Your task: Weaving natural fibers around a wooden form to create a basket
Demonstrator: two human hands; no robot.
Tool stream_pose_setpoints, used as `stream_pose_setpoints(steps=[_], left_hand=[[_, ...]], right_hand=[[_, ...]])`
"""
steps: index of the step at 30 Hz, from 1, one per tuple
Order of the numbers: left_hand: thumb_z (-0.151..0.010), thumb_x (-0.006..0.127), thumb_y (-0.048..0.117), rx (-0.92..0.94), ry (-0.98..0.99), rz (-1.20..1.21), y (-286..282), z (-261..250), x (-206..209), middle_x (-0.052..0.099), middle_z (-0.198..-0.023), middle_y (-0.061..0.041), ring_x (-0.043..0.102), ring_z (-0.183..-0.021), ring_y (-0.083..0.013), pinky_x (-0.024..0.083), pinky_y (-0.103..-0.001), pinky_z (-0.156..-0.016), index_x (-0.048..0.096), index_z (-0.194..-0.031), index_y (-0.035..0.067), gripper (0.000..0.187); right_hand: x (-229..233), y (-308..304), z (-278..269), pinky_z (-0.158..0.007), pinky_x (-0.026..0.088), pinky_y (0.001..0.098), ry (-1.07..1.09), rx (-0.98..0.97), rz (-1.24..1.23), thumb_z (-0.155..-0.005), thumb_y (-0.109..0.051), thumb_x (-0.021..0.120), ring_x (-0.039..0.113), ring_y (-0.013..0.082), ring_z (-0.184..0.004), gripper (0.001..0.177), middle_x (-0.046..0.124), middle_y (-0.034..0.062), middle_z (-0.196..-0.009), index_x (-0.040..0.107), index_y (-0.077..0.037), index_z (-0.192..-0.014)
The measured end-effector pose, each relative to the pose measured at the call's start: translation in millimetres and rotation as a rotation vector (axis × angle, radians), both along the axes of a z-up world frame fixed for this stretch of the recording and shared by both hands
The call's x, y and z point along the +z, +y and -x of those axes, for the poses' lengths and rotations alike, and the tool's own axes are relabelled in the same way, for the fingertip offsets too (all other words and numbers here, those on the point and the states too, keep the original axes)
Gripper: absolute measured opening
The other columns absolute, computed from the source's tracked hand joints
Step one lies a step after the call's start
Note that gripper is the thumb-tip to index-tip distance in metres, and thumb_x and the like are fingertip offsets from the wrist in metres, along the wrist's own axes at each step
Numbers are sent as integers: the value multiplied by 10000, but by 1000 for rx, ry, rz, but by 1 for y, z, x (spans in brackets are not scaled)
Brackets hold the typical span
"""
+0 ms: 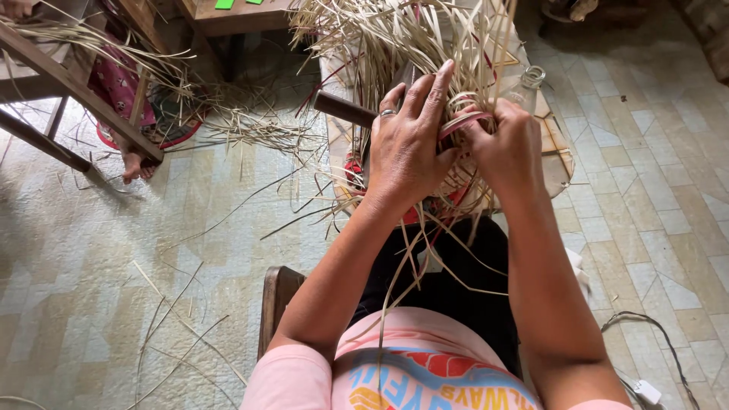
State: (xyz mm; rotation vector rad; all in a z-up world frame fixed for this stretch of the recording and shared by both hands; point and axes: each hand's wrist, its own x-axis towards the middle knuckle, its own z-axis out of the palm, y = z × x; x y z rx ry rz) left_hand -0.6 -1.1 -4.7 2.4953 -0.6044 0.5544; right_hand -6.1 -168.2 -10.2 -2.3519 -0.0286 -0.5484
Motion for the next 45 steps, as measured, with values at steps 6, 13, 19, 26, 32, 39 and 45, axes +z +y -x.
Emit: stream_pose_setpoints(steps=[6, 13, 19, 26, 32, 39, 45], left_hand=[[-837, 777, 300, -35, -75, 13, 0, -2, -5, 462, -1603, -38, 440, -1427, -382, 380, -498, -1239, 140, -1647, 271, 1031], [-871, 771, 324, -31, 17, 11, 1, -2, -3, 440, -1636, -27, 394, -1464, -445, 501, -603, -991, 129, -1633, 320, 996], [-806, 805, 437, 65, -51, -16, -6, -4, -7, 476, -1611, 69, 472, -1388, -365, 501, -539, -968, 104, -1640, 335, 1094], [-813, 805, 417, 27, 28, -8, -2, -5, -3, 438, -1637, 36, 405, -1446, -382, 452, -584, -1012, 117, -1634, 310, 1077], [-828, 842, 647, 79, -28, -50, -8, -6, -9, 434, -1644, 58, 421, -1449, -358, 395, -660, -1056, 131, -1634, 302, 1129], [-807, 872, 497, 136, -106, -126, -10, -2, -6, 477, -1563, 58, 428, -1410, -317, 334, -796, -1064, 302, -1576, 374, 965], [-771, 926, 452, 196, -141, -195, -12, -5, -10, 156, -1639, -52, 156, -1512, -302, 281, -838, -1101, 456, -1480, 554, 857]], right_hand=[[23, -4, 23, -494, 353, 258, 171, 202, -314, -949, -163, 666, 446, 91, -574, 78, 563, -10, -709, 641, -90, -937], [8, -19, 20, -782, 575, 296, -4, 388, -219, -869, -37, 841, 698, 143, -887, 277, 753, 69, -995, 732, -32, -1124], [19, -5, 5, -638, 575, 300, -35, 177, -92, -1003, -43, 764, 614, 168, -800, 82, 655, 92, -950, 726, -47, -930], [71, -14, 41, -796, 668, 258, -63, 248, -176, -997, 127, 637, 730, 212, -851, 174, 693, 110, -969, 630, 0, -1116], [61, -34, 66, -729, 521, 317, 221, 332, -288, -865, -161, 685, 625, 240, -867, 685, 447, 165, -1244, 394, 58, -1445], [78, -42, 151, -783, 506, 382, 603, -19, 568, -828, -654, 639, 712, 239, -765, 462, 797, -27, -904, 727, -201, -852], [42, 23, 109, -1087, 530, 483, -255, 595, 201, -918, 200, 492, 632, 469, -1198, 329, 575, 323, -1319, 608, 129, -1218]])
